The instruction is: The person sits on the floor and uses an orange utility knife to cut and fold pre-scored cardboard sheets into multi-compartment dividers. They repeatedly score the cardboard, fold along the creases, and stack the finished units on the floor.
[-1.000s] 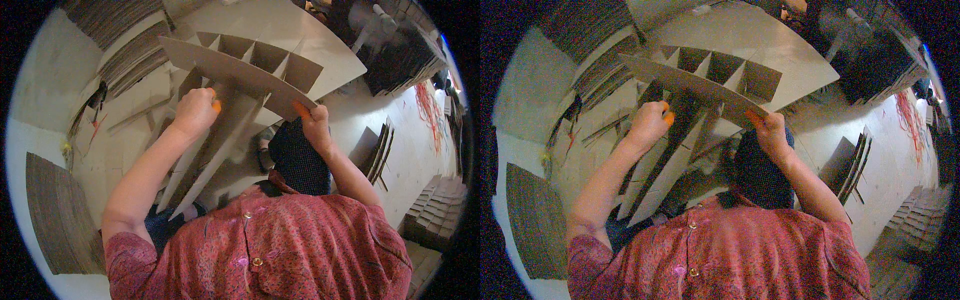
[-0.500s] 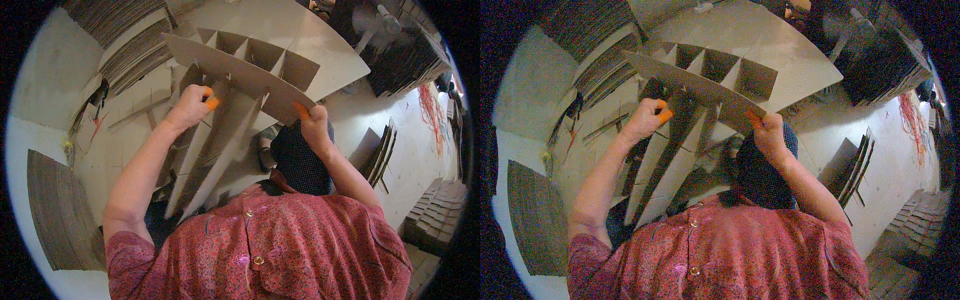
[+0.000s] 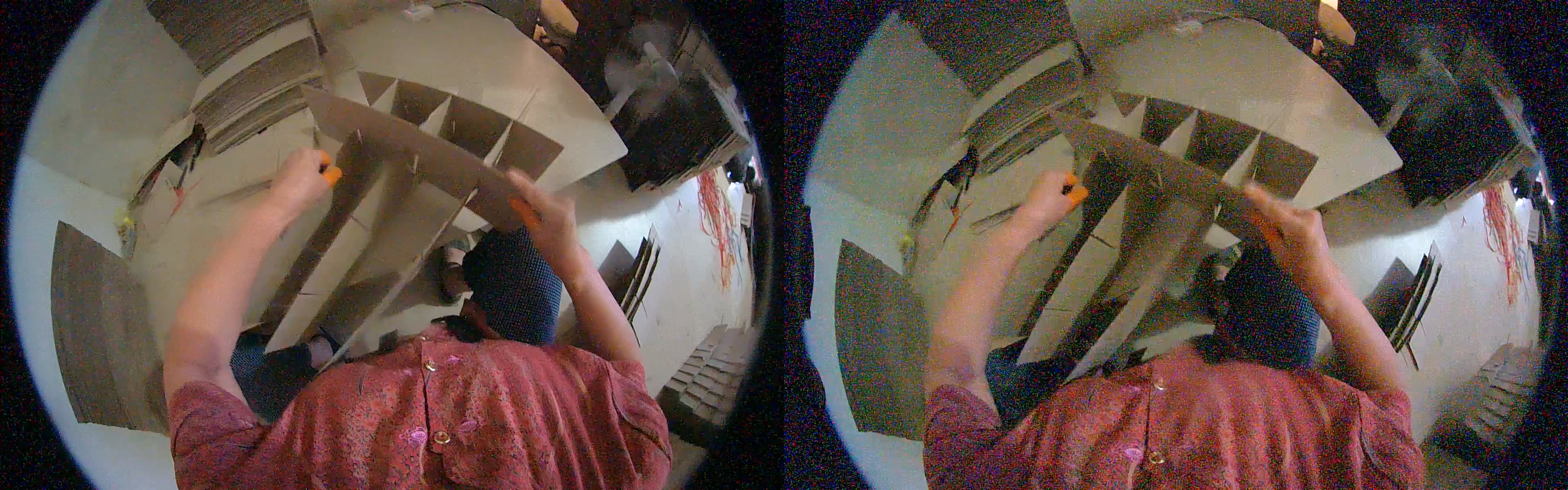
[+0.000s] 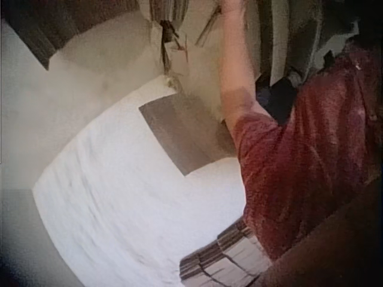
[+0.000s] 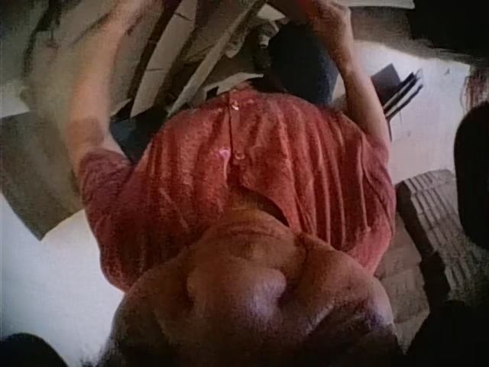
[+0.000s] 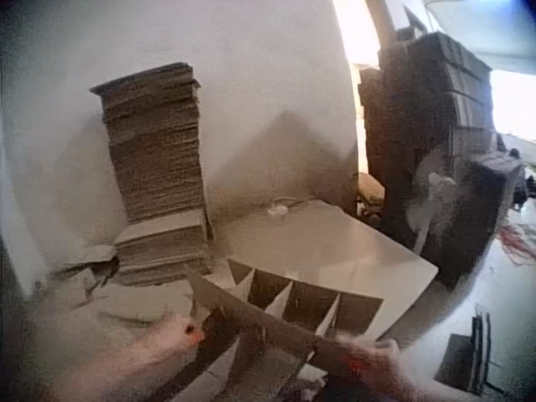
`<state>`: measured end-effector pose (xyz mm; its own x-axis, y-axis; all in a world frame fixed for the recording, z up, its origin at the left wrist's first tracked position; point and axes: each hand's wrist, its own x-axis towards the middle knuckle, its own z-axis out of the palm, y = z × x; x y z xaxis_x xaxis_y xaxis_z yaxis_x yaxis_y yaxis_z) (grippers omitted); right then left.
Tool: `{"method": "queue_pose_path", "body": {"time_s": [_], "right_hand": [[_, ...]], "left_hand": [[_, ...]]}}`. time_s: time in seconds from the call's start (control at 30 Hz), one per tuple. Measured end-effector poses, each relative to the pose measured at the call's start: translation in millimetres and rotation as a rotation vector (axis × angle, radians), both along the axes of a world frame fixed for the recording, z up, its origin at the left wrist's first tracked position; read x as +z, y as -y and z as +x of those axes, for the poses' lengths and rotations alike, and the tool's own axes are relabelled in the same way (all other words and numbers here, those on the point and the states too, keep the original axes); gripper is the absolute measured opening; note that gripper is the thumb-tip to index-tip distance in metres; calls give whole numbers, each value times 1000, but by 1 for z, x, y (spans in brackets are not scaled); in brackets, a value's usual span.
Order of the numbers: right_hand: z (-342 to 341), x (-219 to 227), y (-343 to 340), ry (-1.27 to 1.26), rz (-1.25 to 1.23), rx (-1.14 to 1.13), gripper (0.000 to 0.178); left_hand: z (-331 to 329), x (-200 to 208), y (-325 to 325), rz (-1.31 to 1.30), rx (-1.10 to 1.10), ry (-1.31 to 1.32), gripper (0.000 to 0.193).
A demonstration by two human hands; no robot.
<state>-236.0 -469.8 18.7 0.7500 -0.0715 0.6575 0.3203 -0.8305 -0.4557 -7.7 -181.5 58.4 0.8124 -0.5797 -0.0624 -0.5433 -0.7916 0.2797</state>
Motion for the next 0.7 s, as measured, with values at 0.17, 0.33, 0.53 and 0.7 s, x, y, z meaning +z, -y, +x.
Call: {"method": "queue_pose_path", "body": {"time_s": [0.17,0.33,0.53,0.7], "right_hand": [[1,37,2,-293,80,57,40],[19,17,8,-370,92,88,40],[41,-2,39,-213,32,-3,35],[62,-3,49,-270,132,-12,35]], "left_hand": [[-6,8,7,-185,6,76,19],[18,3,13,-377,-14,-182,23],[79,-41,-54,-84,30,203,33],[122,-120,-90,79,-43,487,44]]}}
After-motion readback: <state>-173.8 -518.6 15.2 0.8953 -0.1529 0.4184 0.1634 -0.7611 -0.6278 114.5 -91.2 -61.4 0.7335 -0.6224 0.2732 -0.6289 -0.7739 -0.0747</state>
